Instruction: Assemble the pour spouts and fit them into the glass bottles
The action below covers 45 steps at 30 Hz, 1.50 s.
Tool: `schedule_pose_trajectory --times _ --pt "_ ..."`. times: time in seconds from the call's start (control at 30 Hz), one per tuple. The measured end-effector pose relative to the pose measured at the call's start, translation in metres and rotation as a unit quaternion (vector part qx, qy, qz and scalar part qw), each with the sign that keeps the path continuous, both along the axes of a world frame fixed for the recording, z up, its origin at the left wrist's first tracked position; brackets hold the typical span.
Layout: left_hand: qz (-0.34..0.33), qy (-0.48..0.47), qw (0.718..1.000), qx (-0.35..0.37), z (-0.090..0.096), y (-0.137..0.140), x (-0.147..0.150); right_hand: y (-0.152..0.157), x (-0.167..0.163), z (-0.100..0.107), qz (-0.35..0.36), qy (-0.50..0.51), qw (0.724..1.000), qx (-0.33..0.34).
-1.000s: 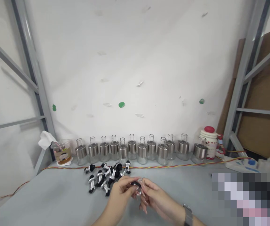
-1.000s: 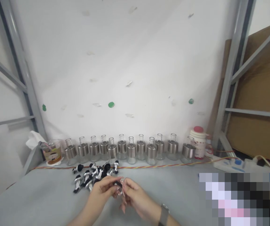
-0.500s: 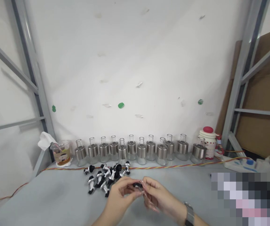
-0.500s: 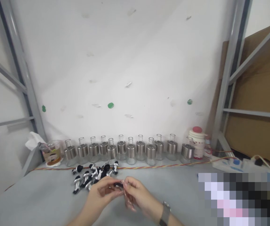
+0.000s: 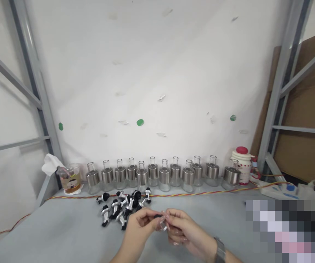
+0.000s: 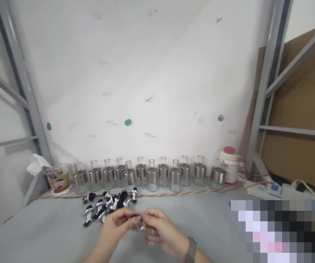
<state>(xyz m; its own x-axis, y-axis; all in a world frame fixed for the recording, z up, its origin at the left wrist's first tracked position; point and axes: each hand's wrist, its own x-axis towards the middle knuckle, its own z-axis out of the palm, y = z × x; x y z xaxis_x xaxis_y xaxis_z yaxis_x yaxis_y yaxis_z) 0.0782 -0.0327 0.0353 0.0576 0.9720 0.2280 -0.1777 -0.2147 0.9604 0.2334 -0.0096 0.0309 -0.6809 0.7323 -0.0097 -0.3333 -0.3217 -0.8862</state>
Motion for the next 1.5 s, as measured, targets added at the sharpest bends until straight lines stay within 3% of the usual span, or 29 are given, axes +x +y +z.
schedule_pose_trajectory --times 0.23,0.5,0.67,0.93,1.07,1.23,1.5 --pt "-0.014 -0.01 0.999 -0.032 -0.005 0.003 0.0 0.004 0.002 -0.003 0.003 0.01 0.998 -0.057" --pt "-0.009 -0.041 0.997 -0.062 -0.012 0.007 0.002 0.0 0.001 -0.001 0.014 0.039 0.996 -0.077" --pt "0.013 -0.021 0.998 -0.066 -0.006 0.007 0.003 -0.001 0.0 -0.001 0.005 0.023 0.998 -0.06" --pt "0.038 -0.016 0.996 -0.081 0.0 0.003 0.002 -0.003 -0.011 -0.008 -0.117 -0.094 0.987 0.053" --pt "0.031 -0.058 0.993 -0.097 0.001 0.001 0.003 -0.002 -0.017 -0.014 -0.092 -0.113 0.988 0.054" --pt "0.004 -0.111 0.986 -0.126 0.0 0.003 0.003 -0.002 -0.022 -0.018 -0.089 -0.032 0.995 0.027" --pt "-0.009 -0.126 0.98 -0.152 -0.006 0.005 0.004 -0.003 -0.021 -0.014 -0.057 -0.008 0.998 0.033"
